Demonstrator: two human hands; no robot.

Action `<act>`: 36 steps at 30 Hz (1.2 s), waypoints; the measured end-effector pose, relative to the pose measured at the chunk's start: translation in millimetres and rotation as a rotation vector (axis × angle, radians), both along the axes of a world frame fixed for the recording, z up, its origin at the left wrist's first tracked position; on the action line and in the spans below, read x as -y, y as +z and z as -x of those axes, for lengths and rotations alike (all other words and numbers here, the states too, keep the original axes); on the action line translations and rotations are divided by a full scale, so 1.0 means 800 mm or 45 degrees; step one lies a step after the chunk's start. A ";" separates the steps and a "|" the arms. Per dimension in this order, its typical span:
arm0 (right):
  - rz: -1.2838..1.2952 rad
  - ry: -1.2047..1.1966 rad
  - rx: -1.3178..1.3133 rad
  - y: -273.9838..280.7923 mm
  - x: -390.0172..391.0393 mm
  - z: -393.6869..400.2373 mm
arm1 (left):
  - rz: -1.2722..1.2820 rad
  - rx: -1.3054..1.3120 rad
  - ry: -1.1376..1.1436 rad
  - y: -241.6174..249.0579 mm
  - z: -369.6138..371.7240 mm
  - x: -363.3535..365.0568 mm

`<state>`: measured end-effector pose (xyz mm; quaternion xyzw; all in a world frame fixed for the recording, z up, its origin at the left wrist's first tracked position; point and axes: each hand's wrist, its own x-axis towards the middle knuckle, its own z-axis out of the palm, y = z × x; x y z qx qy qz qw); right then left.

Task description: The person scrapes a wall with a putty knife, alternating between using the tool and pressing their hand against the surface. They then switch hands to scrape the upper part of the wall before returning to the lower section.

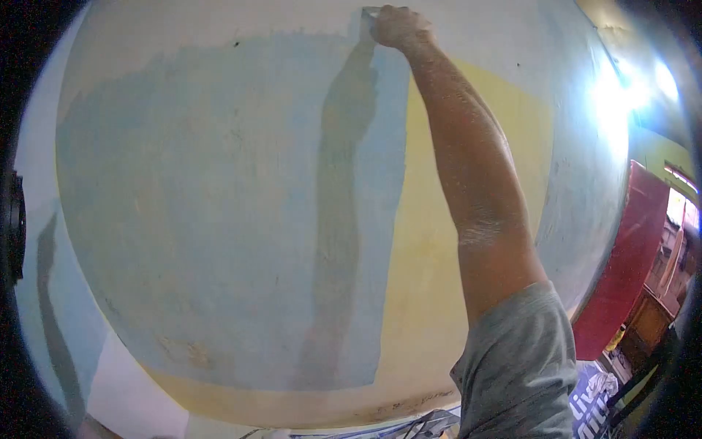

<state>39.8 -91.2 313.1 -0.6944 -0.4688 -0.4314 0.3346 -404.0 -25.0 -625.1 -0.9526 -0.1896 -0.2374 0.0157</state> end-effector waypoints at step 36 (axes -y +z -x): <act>-0.069 0.008 0.100 -0.040 -0.026 0.040 | 0.296 0.298 0.154 -0.075 -0.040 0.015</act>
